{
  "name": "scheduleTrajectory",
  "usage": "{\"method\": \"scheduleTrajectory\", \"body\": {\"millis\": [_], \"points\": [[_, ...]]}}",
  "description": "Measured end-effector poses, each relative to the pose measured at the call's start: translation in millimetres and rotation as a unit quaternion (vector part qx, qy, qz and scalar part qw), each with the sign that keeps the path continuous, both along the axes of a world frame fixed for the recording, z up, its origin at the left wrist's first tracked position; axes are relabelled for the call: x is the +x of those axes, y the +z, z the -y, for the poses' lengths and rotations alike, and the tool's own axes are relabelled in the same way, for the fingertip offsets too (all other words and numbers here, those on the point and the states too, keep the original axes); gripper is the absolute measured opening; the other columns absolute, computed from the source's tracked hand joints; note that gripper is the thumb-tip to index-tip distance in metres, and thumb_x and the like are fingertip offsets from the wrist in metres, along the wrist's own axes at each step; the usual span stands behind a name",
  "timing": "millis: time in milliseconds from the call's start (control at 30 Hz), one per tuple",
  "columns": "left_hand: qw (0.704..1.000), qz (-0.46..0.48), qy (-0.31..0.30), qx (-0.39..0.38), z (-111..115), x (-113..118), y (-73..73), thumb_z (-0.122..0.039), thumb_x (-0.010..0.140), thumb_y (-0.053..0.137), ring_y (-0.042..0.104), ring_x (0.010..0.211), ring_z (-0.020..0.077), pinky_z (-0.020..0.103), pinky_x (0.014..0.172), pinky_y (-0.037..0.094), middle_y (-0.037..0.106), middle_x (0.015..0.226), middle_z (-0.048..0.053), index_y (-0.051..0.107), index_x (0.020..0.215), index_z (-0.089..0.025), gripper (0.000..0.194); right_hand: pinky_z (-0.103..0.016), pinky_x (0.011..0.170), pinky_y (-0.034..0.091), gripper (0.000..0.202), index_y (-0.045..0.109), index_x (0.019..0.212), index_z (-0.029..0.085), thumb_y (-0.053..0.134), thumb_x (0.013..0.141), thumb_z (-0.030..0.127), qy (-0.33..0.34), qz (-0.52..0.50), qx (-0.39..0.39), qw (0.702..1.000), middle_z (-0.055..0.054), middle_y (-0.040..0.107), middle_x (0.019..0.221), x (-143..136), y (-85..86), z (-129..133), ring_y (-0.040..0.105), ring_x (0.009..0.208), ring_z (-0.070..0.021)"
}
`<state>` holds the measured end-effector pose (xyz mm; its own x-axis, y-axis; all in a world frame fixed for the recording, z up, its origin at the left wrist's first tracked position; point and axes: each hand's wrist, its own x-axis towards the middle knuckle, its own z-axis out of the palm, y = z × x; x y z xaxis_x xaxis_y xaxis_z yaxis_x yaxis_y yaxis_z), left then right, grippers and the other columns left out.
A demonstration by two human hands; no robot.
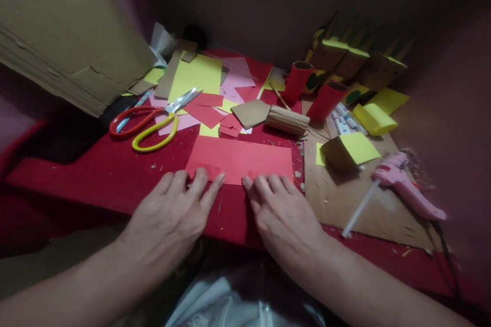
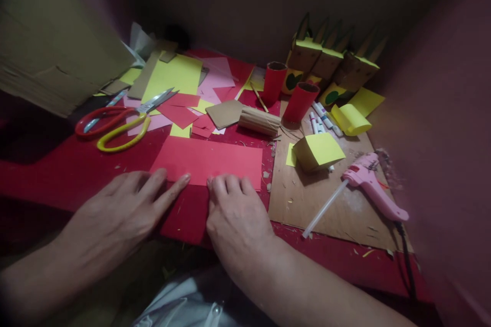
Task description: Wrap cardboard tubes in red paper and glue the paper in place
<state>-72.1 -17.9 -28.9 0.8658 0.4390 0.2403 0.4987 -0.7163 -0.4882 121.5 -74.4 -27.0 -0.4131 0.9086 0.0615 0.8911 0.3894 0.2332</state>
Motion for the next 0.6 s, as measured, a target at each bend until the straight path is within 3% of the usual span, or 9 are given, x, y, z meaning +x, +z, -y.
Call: {"method": "scheduleTrajectory", "body": {"millis": [133, 300, 367, 467, 600], "points": [[0.998, 0.045, -0.03, -0.012, -10, -16, -1.8, 0.001, 0.077, 0.041, 0.071, 0.093, 0.0425, 0.052, 0.072, 0.062, 0.075, 0.109, 0.027, 0.076, 0.111, 0.0, 0.049, -0.038, 0.068, 0.054, 0.02, 0.076, 0.09, 0.014, 0.058, 0.086, 0.009, -0.012, 0.0, 0.013, 1.0, -0.013, 0.067, 0.094, 9, 2.5, 5, 0.058, 0.079, -0.0254], [0.998, 0.054, -0.04, -0.019, -17, -24, -0.6, 0.002, 0.08, 0.036, 0.073, 0.091, 0.0415, 0.053, 0.075, 0.063, 0.074, 0.102, 0.03, 0.073, 0.103, 0.008, 0.044, -0.039, 0.067, 0.052, 0.013, 0.072, 0.075, 0.014, 0.063, 0.08, 0.008, -0.017, -0.019, 0.044, 0.999, -0.012, 0.066, 0.086, 11, -0.7, 10, 0.057, 0.075, -0.0254], [0.997, 0.073, -0.036, -0.004, -9, -18, -1.6, 0.003, 0.084, 0.033, 0.072, 0.1, 0.0419, 0.052, 0.082, 0.062, 0.072, 0.111, 0.033, 0.067, 0.111, 0.011, 0.044, -0.037, 0.065, 0.051, 0.015, 0.07, 0.071, 0.014, 0.061, 0.08, 0.006, -0.026, -0.027, 0.065, 0.997, -0.012, 0.065, 0.081, 6, -2.6, 10, 0.055, 0.072, -0.0242], [0.985, 0.132, -0.092, -0.068, 11, -2, -6.4, -0.001, 0.092, 0.035, 0.065, 0.122, 0.0359, 0.048, 0.096, 0.059, 0.067, 0.131, 0.025, 0.053, 0.134, 0.004, 0.046, -0.037, 0.065, 0.051, 0.015, 0.073, 0.083, 0.011, 0.059, 0.079, 0.006, -0.038, -0.04, 0.081, 0.995, -0.011, 0.064, 0.078, -3, -4.0, 10, 0.055, 0.07, -0.0242], [0.972, 0.166, -0.111, -0.128, 31, 16, -11.0, -0.019, 0.103, 0.04, 0.064, 0.124, 0.0346, 0.047, 0.1, 0.057, 0.067, 0.131, 0.024, 0.053, 0.131, 0.004, 0.039, -0.04, 0.063, 0.052, 0.029, 0.074, 0.103, 0.008, 0.059, 0.078, 0.011, -0.029, -0.054, 0.06, 0.996, -0.013, 0.065, 0.079, -8, -3.6, 11, 0.057, 0.071, -0.0271]]}}
